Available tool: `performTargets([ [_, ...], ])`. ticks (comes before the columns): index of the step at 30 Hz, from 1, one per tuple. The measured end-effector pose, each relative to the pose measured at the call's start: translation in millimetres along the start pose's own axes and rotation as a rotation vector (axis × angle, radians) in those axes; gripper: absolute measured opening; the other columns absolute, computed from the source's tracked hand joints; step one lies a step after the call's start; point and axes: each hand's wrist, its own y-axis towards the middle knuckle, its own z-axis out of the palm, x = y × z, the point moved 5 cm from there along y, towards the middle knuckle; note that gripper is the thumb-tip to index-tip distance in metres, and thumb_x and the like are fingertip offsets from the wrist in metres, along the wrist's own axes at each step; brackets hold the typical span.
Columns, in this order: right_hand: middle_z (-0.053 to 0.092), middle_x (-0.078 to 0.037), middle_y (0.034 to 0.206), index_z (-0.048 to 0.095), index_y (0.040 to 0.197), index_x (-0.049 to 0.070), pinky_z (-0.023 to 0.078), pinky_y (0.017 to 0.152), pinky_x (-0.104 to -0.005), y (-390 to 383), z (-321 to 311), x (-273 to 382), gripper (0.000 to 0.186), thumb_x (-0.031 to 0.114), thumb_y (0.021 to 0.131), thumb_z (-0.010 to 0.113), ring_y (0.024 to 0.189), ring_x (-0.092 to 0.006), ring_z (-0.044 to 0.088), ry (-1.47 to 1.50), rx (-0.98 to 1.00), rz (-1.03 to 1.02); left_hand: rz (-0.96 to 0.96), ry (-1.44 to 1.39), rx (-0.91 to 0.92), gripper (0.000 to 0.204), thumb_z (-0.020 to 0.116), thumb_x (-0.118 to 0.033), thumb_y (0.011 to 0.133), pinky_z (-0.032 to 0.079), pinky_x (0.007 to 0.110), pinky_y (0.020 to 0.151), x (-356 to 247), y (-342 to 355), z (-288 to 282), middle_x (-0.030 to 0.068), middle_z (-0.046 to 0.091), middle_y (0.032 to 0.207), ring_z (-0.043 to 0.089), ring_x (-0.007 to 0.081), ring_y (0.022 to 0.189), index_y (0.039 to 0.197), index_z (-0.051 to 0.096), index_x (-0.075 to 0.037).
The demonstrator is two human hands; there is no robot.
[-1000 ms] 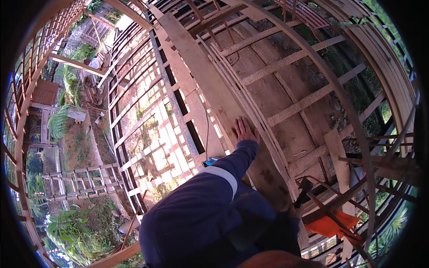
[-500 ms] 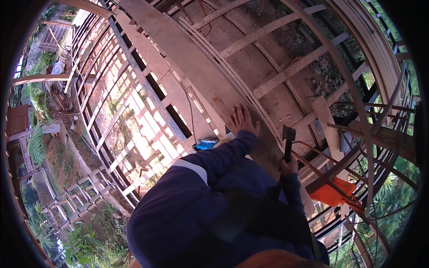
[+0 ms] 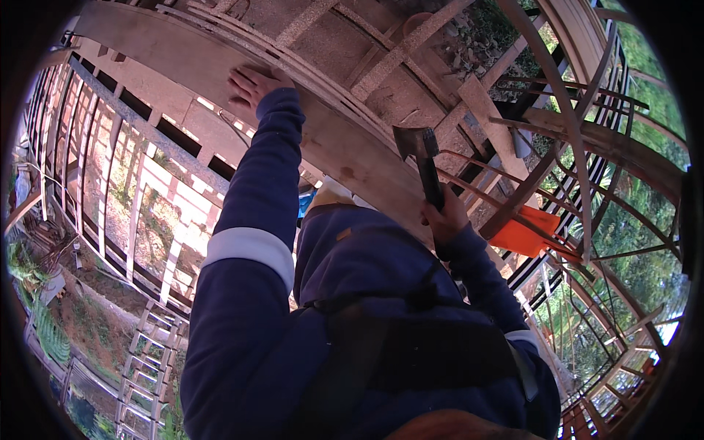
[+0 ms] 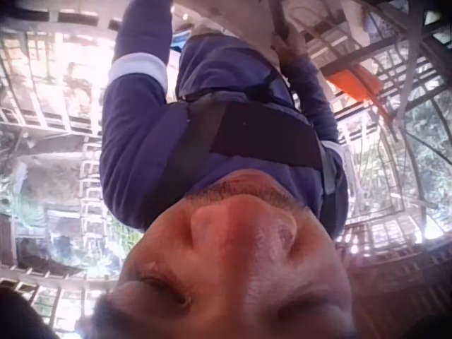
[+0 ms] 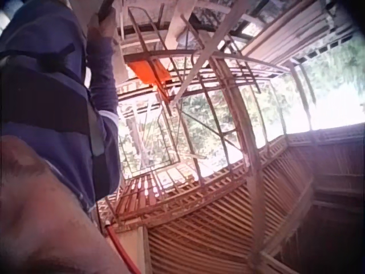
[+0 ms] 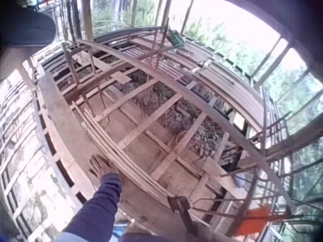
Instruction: The person walks across a wooden frame, holds a circular disk against a beam, and then strikes the beam with an axe.
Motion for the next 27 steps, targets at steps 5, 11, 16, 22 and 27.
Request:
performTargets([
  [5,0.064,-0.017,0.070,0.056,0.109,0.001,0.052,0.064,-0.0431,23.0,-8.5,28.8,0.028,0.018,0.087,0.063,0.066,-0.0309,0.069,-0.211,0.085,-0.116,0.039,-0.007,-0.191,0.092,0.050,-0.056,0.090,0.007,0.063,0.119,-5.8,-5.2,1.5,0.0173,0.020,0.163,0.013,0.0348,0.152,0.155,0.020,0.001],
  [11,0.064,-0.016,0.073,0.056,0.109,0.002,0.052,0.066,-0.0409,50.0,-11.9,54.5,0.029,0.019,0.087,0.064,0.069,-0.0285,0.067,-0.379,0.323,0.259,0.015,-0.050,-0.141,0.095,0.052,-0.059,0.088,0.007,0.065,0.118,-4.5,-2.3,1.5,0.0191,0.023,0.161,0.015,0.0370,0.151,0.154,0.023,0.001],
  [16,0.061,-0.007,0.083,0.053,0.110,-0.002,0.050,0.068,-0.0293,40.9,-48.1,173.0,0.022,0.000,0.090,0.059,0.074,-0.0123,0.060,0.218,0.042,-0.428,0.037,-0.018,-0.171,0.091,0.051,-0.058,0.088,0.007,0.065,0.118,-6.4,-4.4,-4.2,0.0201,0.025,0.160,0.016,0.0374,0.150,0.153,0.027,0.002],
  [22,0.064,-0.011,0.078,0.055,0.098,0.002,0.053,0.066,-0.0367,37.8,-23.5,106.2,0.012,0.005,0.090,0.062,0.072,-0.0207,0.065,-0.183,-0.076,-0.410,-0.003,-0.033,-0.122,0.089,0.048,-0.058,0.087,0.008,0.061,0.119,-9.7,-4.6,-9.6,0.0174,0.025,0.161,0.017,0.0336,0.151,0.153,0.030,-0.001],
  [27,0.065,-0.016,0.077,0.059,0.096,0.001,0.053,0.067,-0.0396,54.7,-8.9,43.3,0.018,0.012,0.084,0.066,0.073,-0.0271,0.069,-0.607,0.284,0.137,-0.009,-0.121,-0.148,0.086,0.054,-0.048,0.086,0.009,0.058,0.121,-10.4,-4.0,-17.5,0.0191,0.026,0.160,0.018,0.0356,0.150,0.152,0.030,0.001],
])
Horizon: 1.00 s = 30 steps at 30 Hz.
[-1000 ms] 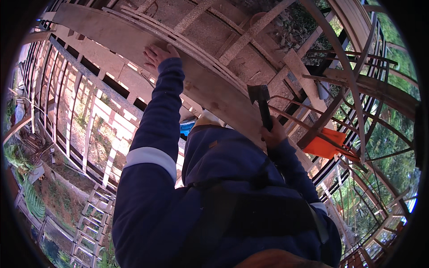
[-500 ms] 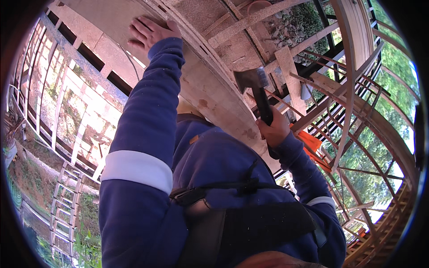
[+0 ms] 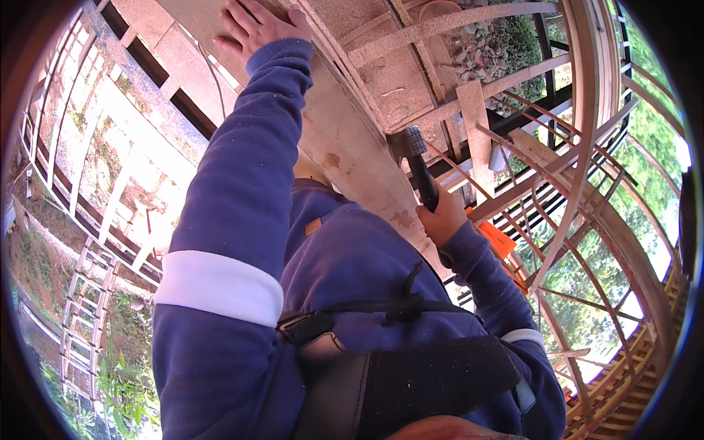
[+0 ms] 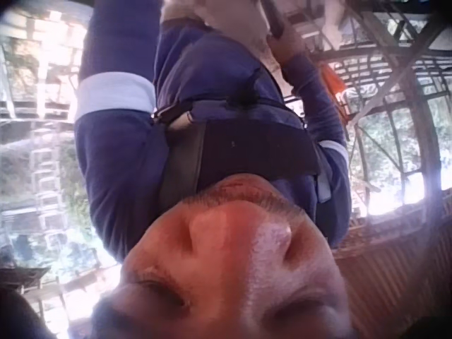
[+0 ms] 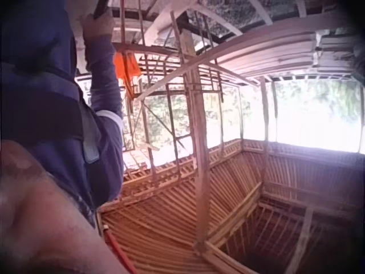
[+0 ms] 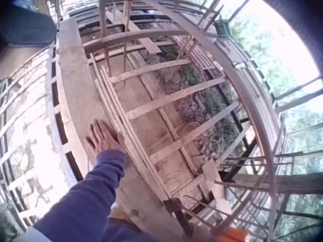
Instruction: The person walks across a wooden frame, holds a circular disk against a beam, and then strikes the beam with an axe.
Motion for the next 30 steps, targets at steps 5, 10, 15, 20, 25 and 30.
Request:
performTargets([
  [5,0.064,-0.011,0.079,0.056,0.099,0.002,0.052,0.063,-0.0330,-46.7,-78.6,65.9,0.012,0.001,0.089,0.061,0.068,-0.0174,0.063,0.581,-0.291,-0.451,-0.006,0.006,0.031,0.084,0.061,-0.039,0.085,0.010,0.055,0.122,-4.9,-0.9,-4.2,0.0205,0.029,0.159,0.021,0.0373,0.149,0.151,0.030,0.003],
  [10,0.060,-0.012,0.081,0.050,0.107,0.001,0.052,0.060,-0.0330,-41.7,-43.7,53.2,0.018,-0.003,0.091,0.057,0.068,-0.0142,0.059,0.856,-0.553,-0.785,-0.012,0.042,0.041,0.084,0.059,-0.040,0.086,0.009,0.056,0.122,-3.3,-2.5,-0.4,0.0193,0.029,0.159,0.021,0.0367,0.149,0.152,0.029,0.002],
  [15,0.066,-0.024,0.084,0.059,0.108,0.000,0.052,0.075,-0.0460,7.4,15.9,1.5,0.031,0.017,0.082,0.062,0.084,-0.0435,0.065,-0.069,-0.010,-0.013,0.037,0.014,-0.015,0.089,0.047,-0.057,0.087,0.006,0.062,0.119,0.9,1.3,3.6,0.0176,0.023,0.162,0.016,0.0340,0.151,0.153,0.029,0.000],
  [20,0.065,-0.007,0.078,0.062,0.096,0.002,0.050,0.068,-0.0315,-42.9,-69.0,52.7,0.012,0.005,0.085,0.067,0.071,-0.0154,0.063,0.476,-0.280,-0.355,0.014,0.048,0.045,0.086,0.052,-0.050,0.087,0.008,0.059,0.121,-2.4,-0.2,3.6,0.0180,0.026,0.160,0.018,0.0346,0.151,0.153,0.029,0.001],
  [25,0.059,-0.010,0.081,0.048,0.109,0.003,0.052,0.061,-0.0298,-50.9,-52.0,48.8,0.021,-0.008,0.092,0.054,0.065,-0.0140,0.057,0.915,-0.549,-0.835,-0.043,0.048,0.083,0.083,0.058,-0.042,0.086,0.008,0.056,0.122,0.6,-1.4,4.6,0.0183,0.029,0.160,0.019,0.0349,0.150,0.152,0.030,0.002],
  [30,0.065,-0.020,0.079,0.061,0.097,0.001,0.052,0.072,-0.0438,-6.2,19.7,-1.0,0.025,0.021,0.084,0.066,0.078,-0.0381,0.067,0.023,-0.020,-0.019,0.033,0.017,0.000,0.088,0.046,-0.056,0.088,0.007,0.062,0.119,2.5,1.0,8.7,0.0180,0.025,0.160,0.017,0.0349,0.151,0.153,0.028,0.000],
])
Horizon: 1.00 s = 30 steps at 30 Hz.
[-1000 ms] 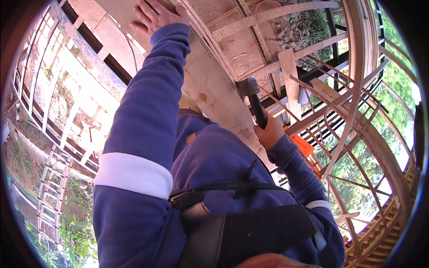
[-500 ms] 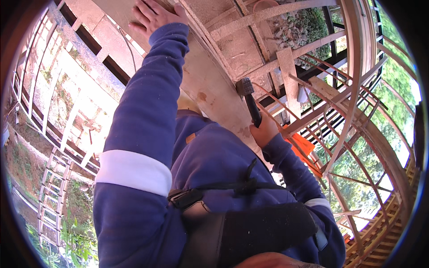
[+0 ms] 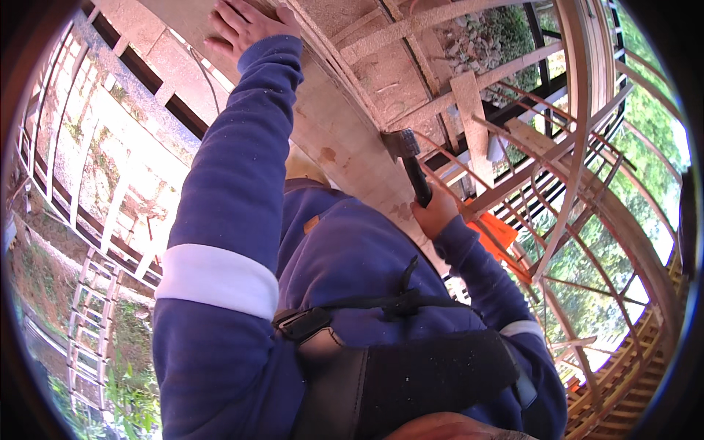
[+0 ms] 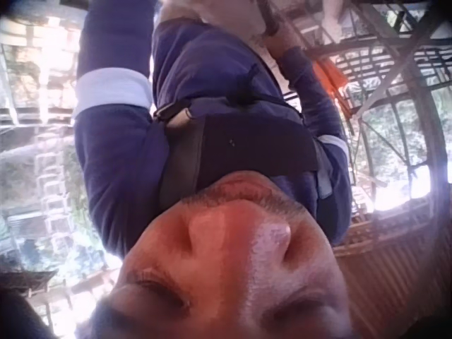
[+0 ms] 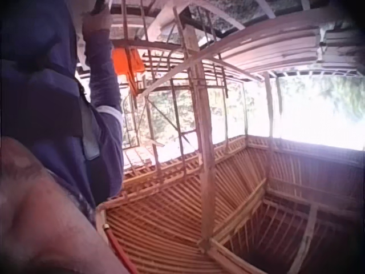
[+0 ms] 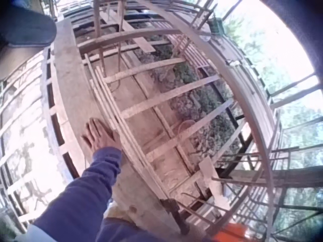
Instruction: The person walks across a wooden frame, holds a circular disk against a beam, and then strikes the beam with an axe.
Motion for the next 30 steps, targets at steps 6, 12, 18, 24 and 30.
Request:
performTargets([
  [6,0.062,-0.005,0.073,0.059,0.095,0.002,0.049,0.063,-0.0301,-44.6,-103.2,77.3,0.009,0.001,0.088,0.064,0.066,-0.0125,0.060,0.551,-0.327,-0.530,0.048,-0.025,-0.023,0.088,0.048,-0.057,0.087,0.008,0.063,0.119,-2.1,-1.6,-2.7,0.0184,0.027,0.159,0.017,0.0357,0.150,0.151,0.031,0.001],
  [12,0.064,-0.017,0.081,0.053,0.103,0.002,0.055,0.066,-0.0378,-21.6,-32.2,27.0,0.018,0.010,0.090,0.063,0.071,-0.0249,0.066,0.186,-0.403,-0.391,-0.014,0.032,0.021,0.085,0.053,-0.050,0.087,0.008,0.060,0.120,0.4,-3.3,-0.9,0.0183,0.028,0.159,0.018,0.0353,0.150,0.151,0.031,0.001],
  [18,0.065,-0.017,0.072,0.058,0.100,-0.001,0.055,0.060,-0.0385,17.7,11.7,-76.7,0.023,0.017,0.087,0.063,0.064,-0.0251,0.069,-0.003,0.245,0.267,0.001,0.046,-0.054,0.090,0.050,-0.059,0.087,0.008,0.063,0.119,0.2,3.0,-4.6,0.0182,0.027,0.159,0.017,0.0357,0.150,0.151,0.030,0.001],
  [24,0.060,-0.003,0.075,0.058,0.101,0.000,0.050,0.059,-0.0282,-40.8,-86.6,45.9,0.013,0.003,0.089,0.061,0.064,-0.0093,0.060,0.623,-0.185,-0.524,-0.057,0.056,0.048,0.083,0.057,-0.043,0.087,0.007,0.056,0.122,-6.3,-3.2,-11.3,0.0176,0.028,0.160,0.018,0.0344,0.151,0.152,0.030,0.001],
  [30,0.056,-0.008,0.076,0.049,0.111,0.006,0.052,0.060,-0.0383,-50.9,-79.0,44.4,0.019,0.005,0.094,0.056,0.063,-0.0193,0.057,0.786,-0.523,-0.912,-0.078,0.065,0.108,0.083,0.058,-0.043,0.087,0.008,0.056,0.122,-6.8,-1.0,-9.8,0.0178,0.027,0.160,0.018,0.0348,0.151,0.152,0.030,0.001],
])
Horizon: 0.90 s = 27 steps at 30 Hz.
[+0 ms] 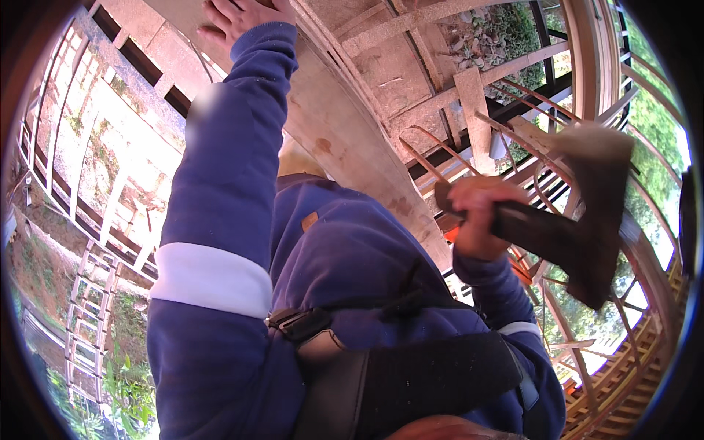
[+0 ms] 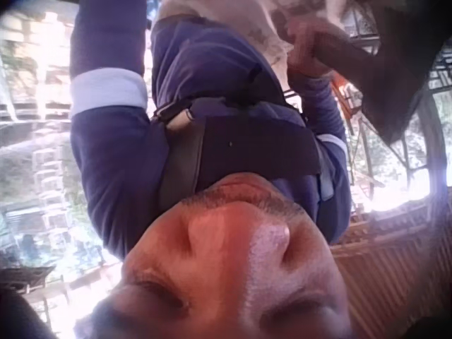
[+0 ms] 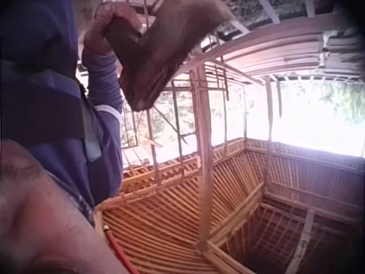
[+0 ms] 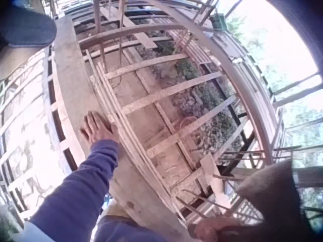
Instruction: The person walks across a wooden frame, holds a circular disk against a beam, and then strikes the beam with an axe.
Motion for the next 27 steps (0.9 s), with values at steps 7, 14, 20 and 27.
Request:
performTargets([
  [7,0.062,-0.007,0.068,0.060,0.094,0.003,0.051,0.060,-0.0369,-49.1,-7.6,-80.6,0.014,0.013,0.086,0.067,0.065,-0.0173,0.065,-0.432,0.413,1.268,0.016,-0.009,-0.033,0.084,0.057,-0.043,0.088,0.008,0.057,0.122,-1.9,1.3,-0.9,0.0189,0.027,0.160,0.017,0.0346,0.151,0.153,0.028,0.002],
  [14,0.055,-0.008,0.073,0.048,0.103,0.005,0.052,0.058,-0.0369,28.9,-13.9,47.8,0.018,0.009,0.095,0.063,0.059,-0.0190,0.055,0.226,-0.065,-0.185,-0.003,-0.008,0.018,0.083,0.057,-0.043,0.089,0.007,0.055,0.122,-1.2,0.6,-3.6,0.0187,0.026,0.161,0.017,0.0337,0.151,0.153,0.028,0.001],
  [20,0.065,-0.019,0.069,0.063,0.093,0.003,0.052,0.061,-0.0451,-96.4,-28.3,-121.6,0.025,0.026,0.083,0.070,0.067,-0.0362,0.068,-0.884,0.575,0.959,0.015,-0.025,0.029,0.085,0.059,-0.042,0.088,0.007,0.056,0.122,-5.4,-3.5,-2.8,0.0189,0.026,0.161,0.017,0.0333,0.151,0.153,0.028,0.001],
  [27,0.058,-0.005,0.062,0.058,0.083,0.002,0.049,0.048,-0.0312,-108.7,-60.6,-144.0,0.015,0.011,0.086,0.069,0.049,-0.0147,0.058,-0.034,0.314,1.397,0.128,-0.026,-0.199,0.089,0.050,-0.059,0.087,0.011,0.064,0.118,1.3,1.4,-1.4,0.0182,0.028,0.159,0.021,0.0363,0.148,0.151,0.031,0.000],
])
